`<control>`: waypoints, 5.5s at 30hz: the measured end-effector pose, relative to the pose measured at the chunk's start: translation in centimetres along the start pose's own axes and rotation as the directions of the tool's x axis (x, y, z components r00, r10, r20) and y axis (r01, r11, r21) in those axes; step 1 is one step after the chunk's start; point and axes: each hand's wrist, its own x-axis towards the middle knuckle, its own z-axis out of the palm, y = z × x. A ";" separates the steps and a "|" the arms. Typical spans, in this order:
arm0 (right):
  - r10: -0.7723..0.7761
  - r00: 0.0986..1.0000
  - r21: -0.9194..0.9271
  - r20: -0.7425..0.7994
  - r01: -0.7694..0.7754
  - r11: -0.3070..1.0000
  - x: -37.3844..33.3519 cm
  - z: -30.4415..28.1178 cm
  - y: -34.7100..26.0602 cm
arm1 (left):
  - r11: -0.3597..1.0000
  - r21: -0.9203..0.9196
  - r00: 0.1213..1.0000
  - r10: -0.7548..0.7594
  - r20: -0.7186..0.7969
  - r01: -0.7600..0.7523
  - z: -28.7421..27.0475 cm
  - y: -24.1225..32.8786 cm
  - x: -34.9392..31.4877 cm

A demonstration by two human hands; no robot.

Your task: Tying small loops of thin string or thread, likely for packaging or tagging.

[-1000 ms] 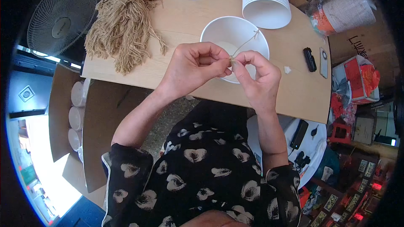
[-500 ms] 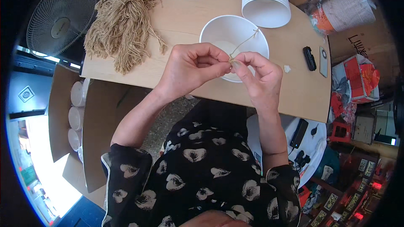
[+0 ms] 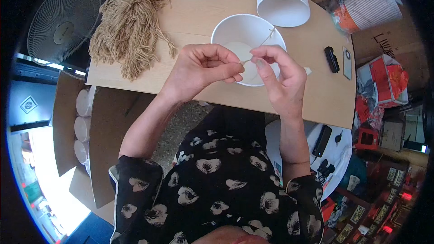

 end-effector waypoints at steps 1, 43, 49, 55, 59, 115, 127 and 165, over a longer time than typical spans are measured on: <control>0.002 1.000 0.000 -0.004 -0.002 1.000 0.2 0.0 0.1 | 1.000 -0.025 1.000 -0.012 -0.011 0.012 -0.1 0.0 0.0; 0.092 0.928 0.180 0.362 -0.167 0.969 0.6 -0.6 0.4 | 0.984 0.105 0.990 0.143 0.002 -0.143 0.1 -0.2 -1.2; 0.195 0.906 0.338 0.375 -0.329 0.882 0.4 -0.6 0.5 | 0.965 0.103 0.970 0.243 0.005 -0.242 0.1 -0.7 -1.1; 0.196 0.930 0.298 0.310 -0.291 0.909 0.5 -0.7 0.0 | 0.963 0.114 0.970 0.244 0.009 -0.243 0.3 -0.8 -1.1; 0.087 0.933 0.143 0.348 -0.145 0.979 0.6 -0.9 -0.2 | 0.964 0.125 0.972 0.236 0.016 -0.236 0.3 -0.8 -1.1; -0.096 0.969 -0.055 0.227 0.111 0.992 2.7 -2.8 0.4 | 0.947 0.311 0.997 0.074 0.029 -0.080 -0.1 1.4 1.5; 0.300 0.897 0.299 -0.326 -0.203 0.932 -1.1 -5.2 6.5 | 0.584 0.693 0.896 0.385 0.222 -0.423 -1.7 0.7 -0.1; -0.544 0.732 -0.250 0.411 0.664 0.705 25.5 -4.0 -6.6 | 0.883 -0.153 0.895 0.427 -0.126 -0.443 -14.9 15.0 16.5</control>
